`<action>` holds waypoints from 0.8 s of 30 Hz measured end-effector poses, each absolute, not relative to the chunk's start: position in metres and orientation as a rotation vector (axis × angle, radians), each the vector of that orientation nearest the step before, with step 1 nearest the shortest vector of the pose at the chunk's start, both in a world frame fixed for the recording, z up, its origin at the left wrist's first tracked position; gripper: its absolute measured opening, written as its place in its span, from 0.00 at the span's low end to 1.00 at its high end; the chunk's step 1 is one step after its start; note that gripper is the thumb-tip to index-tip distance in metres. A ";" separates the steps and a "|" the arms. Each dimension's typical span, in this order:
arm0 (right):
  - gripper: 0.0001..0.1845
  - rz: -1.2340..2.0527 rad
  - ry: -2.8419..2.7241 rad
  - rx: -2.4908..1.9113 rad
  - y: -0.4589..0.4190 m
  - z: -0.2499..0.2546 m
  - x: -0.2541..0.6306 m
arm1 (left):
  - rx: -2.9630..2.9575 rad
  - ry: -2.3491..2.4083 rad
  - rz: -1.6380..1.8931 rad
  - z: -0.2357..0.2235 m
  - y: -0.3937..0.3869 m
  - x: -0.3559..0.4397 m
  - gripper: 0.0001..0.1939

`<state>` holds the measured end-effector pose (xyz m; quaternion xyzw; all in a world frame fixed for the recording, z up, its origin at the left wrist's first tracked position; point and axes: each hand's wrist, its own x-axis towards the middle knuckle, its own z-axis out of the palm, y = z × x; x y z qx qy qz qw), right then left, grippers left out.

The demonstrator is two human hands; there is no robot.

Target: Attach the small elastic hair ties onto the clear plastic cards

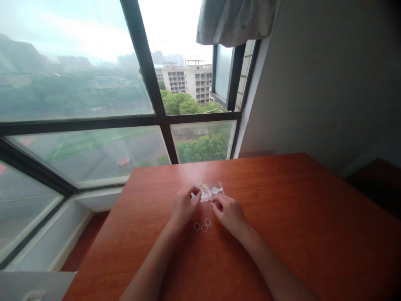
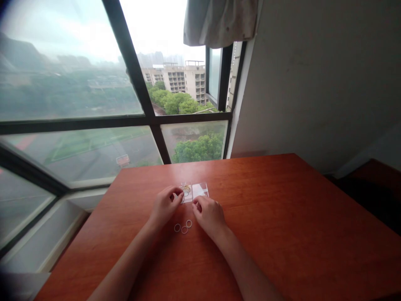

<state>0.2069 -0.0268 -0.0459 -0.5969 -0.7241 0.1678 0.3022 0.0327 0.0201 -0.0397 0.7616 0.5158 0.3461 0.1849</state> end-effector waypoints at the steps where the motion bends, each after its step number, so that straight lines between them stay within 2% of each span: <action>1: 0.06 0.451 -1.933 -1.589 -0.027 -0.046 0.207 | 2.147 1.480 0.977 -0.041 0.022 0.033 0.05; 24: 0.05 0.596 -2.262 -1.458 -0.046 -0.047 0.178 | 2.182 1.580 0.956 -0.036 0.026 0.011 0.06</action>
